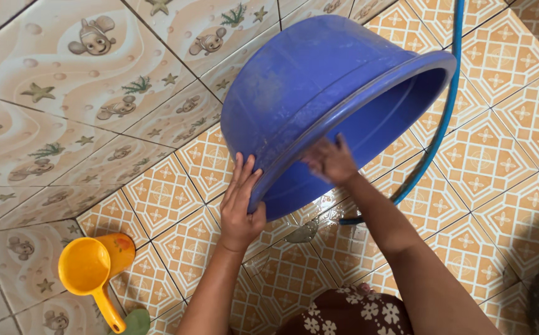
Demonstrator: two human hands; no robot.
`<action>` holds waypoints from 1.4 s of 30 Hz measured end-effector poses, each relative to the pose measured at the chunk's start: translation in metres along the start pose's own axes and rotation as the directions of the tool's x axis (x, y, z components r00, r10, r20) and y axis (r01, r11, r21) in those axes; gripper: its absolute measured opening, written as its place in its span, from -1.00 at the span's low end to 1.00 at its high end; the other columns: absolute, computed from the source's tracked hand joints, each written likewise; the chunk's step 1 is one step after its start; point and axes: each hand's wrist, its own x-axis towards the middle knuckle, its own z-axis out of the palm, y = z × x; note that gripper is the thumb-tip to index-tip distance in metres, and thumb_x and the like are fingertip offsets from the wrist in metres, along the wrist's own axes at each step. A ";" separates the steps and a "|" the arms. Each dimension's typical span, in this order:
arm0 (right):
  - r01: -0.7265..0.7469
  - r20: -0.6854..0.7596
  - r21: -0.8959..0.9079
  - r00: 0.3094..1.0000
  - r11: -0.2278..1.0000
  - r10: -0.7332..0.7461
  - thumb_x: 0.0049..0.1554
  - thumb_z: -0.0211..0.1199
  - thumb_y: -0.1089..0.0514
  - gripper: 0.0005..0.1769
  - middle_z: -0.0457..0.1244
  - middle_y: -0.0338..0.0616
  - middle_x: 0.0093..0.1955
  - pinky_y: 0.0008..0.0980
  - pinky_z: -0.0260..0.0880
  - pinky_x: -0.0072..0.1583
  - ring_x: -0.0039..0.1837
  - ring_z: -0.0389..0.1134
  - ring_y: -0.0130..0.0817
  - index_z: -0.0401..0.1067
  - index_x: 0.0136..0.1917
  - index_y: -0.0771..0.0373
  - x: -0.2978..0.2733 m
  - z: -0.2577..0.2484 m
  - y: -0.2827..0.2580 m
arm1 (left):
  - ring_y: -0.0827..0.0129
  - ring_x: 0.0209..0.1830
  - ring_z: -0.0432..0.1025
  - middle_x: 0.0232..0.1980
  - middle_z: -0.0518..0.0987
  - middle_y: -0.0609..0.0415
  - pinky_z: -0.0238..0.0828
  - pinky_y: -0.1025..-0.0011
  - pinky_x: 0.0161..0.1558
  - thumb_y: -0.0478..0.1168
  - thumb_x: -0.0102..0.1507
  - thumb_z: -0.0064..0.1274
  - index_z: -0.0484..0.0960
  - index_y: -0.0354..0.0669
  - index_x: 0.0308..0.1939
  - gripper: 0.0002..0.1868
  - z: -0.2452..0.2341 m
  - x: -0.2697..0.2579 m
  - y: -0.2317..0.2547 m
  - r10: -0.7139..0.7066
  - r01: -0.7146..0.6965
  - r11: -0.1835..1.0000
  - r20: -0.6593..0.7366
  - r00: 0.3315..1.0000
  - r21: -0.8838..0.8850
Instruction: The person scrubs the inside of a blue plastic bucket with a pink cloth, rotating the bucket to clean different sections. The person then places the bucket upright and continues scrubbing the bottom and sides before setting the cloth aside.
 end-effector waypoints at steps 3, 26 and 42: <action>-0.296 0.062 -0.306 0.942 0.905 0.329 0.28 0.07 -0.13 -0.53 0.27 -0.11 0.41 0.16 -0.23 0.61 0.58 0.10 -0.22 0.47 0.32 0.11 0.021 -0.005 0.051 | -0.27 0.56 0.20 0.42 0.44 -0.30 0.19 0.00 0.54 -0.59 0.01 -0.11 0.49 -0.39 0.21 -0.37 0.000 -0.003 -0.002 0.009 -0.009 1.000 0.005 1.000 -0.012; -0.143 0.034 0.420 0.989 0.896 0.142 0.31 -0.01 -0.03 -0.40 0.14 0.15 0.51 -0.05 0.03 0.46 0.51 0.11 0.04 0.24 0.53 0.27 0.036 0.090 -0.060 | -0.24 0.52 0.27 0.37 0.50 -0.24 0.23 -0.07 0.52 -0.53 0.10 -0.08 0.58 -0.34 0.14 -0.49 0.014 0.008 0.009 0.040 -0.039 0.999 -0.022 0.999 0.035; 0.020 -0.136 0.588 0.988 0.808 0.075 -0.14 0.51 0.12 -0.13 0.11 0.21 0.52 -0.01 0.23 0.39 0.49 0.16 0.19 0.32 0.42 0.25 -0.030 -0.043 -0.141 | -0.03 0.66 0.11 0.56 0.37 -0.01 0.01 -0.10 0.60 -0.40 0.19 0.15 0.46 -0.06 0.41 -0.33 0.014 0.049 0.027 -0.044 0.042 0.999 0.082 0.996 0.035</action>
